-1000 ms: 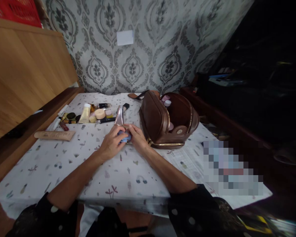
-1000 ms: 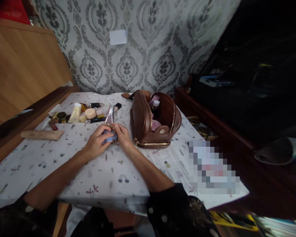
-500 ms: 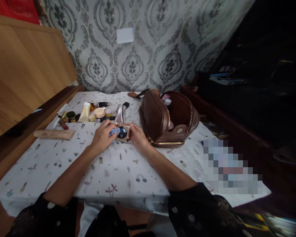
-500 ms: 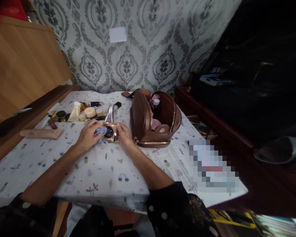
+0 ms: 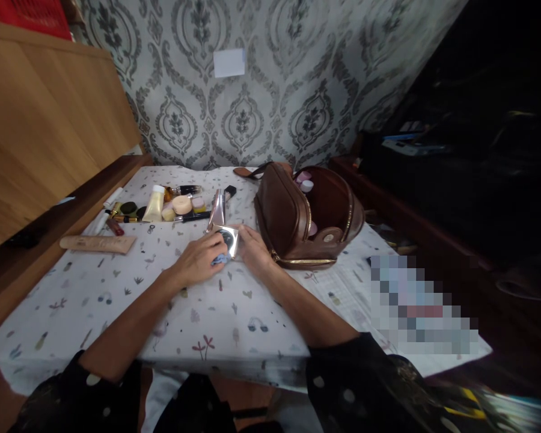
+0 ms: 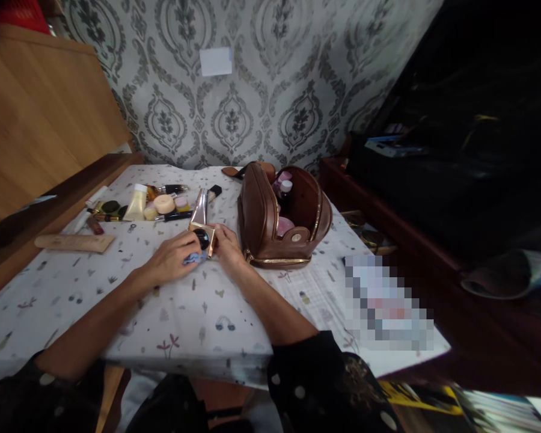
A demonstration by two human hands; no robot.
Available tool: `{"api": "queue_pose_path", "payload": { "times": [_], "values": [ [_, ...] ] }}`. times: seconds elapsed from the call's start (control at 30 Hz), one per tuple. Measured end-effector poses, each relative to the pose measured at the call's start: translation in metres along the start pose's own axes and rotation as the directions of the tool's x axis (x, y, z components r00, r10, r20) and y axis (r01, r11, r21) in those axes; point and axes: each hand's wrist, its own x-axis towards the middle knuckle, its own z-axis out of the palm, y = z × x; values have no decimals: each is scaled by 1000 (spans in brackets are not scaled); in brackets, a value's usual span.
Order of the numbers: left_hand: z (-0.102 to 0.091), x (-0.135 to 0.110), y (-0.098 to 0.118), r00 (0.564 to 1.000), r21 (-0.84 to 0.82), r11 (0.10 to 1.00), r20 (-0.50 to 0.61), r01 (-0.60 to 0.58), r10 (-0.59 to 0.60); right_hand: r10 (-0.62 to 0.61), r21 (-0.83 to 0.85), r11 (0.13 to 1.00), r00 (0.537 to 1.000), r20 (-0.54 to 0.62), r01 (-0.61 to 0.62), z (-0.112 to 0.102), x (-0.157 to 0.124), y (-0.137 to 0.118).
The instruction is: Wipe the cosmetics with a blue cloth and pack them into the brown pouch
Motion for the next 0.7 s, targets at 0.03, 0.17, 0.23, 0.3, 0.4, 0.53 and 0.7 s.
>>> {"api": "queue_pose_path", "payload": {
  "times": [0.03,0.17,0.23,0.3,0.4,0.53,0.7],
  "values": [
    [2,0,2,1000,0,1000,3,-20,20,5,3,1000,1000,6,-5,0,0,0],
    [6,0,3,999,-14,999,7,-48,48,29,8,1000,1000,3,-29,-1,2,0],
    [5,0,1,999,-27,999,5,-39,39,37,9,999,999,-9,-37,0,2,0],
    [2,1,-1,1000,-34,999,-4,-17,16,39,7,999,999,-22,-38,0,2,0],
    [-3,1,-5,999,-42,999,-33,31,-32,26,3,1000,999,-26,-25,1,2,0],
    [-2,1,-6,996,-30,998,-67,57,-59,4,7,1000,1000,-17,-3,1,2,0],
    [6,1,2,994,-4,1000,-107,-11,11,26,7,1000,1000,-2,-26,2,1,-3]
  ]
}}
